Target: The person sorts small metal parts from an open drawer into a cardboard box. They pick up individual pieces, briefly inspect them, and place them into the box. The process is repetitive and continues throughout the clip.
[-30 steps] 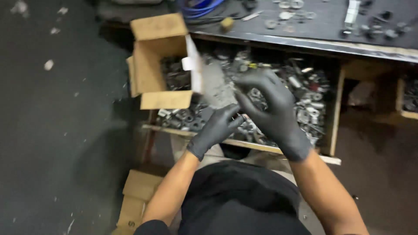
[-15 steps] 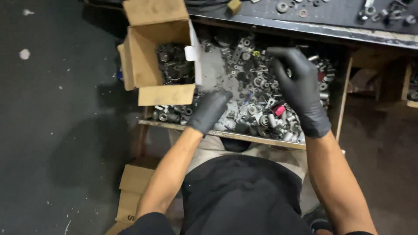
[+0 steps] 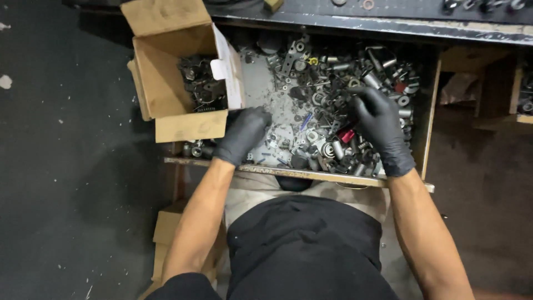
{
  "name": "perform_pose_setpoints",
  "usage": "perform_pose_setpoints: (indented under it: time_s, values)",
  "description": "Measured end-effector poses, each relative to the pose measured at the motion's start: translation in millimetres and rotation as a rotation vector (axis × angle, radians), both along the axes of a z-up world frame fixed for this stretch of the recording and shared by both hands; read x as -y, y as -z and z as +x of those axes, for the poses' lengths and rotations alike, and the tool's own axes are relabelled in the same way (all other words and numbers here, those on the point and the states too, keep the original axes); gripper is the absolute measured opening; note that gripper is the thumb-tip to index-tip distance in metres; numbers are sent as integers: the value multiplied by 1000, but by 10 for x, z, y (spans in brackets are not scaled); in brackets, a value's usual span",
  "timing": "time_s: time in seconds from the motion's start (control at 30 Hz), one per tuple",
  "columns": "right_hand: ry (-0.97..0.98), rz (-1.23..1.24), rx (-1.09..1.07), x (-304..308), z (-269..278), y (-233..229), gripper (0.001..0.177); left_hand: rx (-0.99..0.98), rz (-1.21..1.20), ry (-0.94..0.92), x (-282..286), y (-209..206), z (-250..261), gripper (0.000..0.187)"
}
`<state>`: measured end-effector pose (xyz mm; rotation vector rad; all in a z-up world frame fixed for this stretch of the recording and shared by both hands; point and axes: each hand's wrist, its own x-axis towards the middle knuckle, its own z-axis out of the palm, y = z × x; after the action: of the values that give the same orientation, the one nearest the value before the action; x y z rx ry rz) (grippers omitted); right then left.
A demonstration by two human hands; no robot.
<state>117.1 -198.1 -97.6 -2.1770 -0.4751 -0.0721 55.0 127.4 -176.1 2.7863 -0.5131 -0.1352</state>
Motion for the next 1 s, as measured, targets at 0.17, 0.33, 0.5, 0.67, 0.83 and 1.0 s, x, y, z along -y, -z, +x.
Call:
perform_pose_setpoints:
  time_s: [0.17, 0.33, 0.5, 0.67, 0.83, 1.0]
  values:
    - [-31, -175, 17, 29, -79, 191, 18, -237, -298, -172, 129, -508, -106, 15]
    - [-546, -602, 50, -384, -237, -373, 34, -380, -626, -345, 168, -798, -219, 18]
    - [-542, -745, 97, -378, -248, 58, 27, -453, -744, -804, 414, -1237, -287, 21]
    - [-523, -607, 187, -255, -99, 605, 15, -389, -242, -320, 390, -912, -305, 42]
    - [-479, -547, 132, -195, -84, 697, 19, -312, -233, -38, 703, -180, -85, 44]
    - [-498, -678, 98, -315, -162, 290, 35, -209, -127, -9, 893, -214, -7, 42]
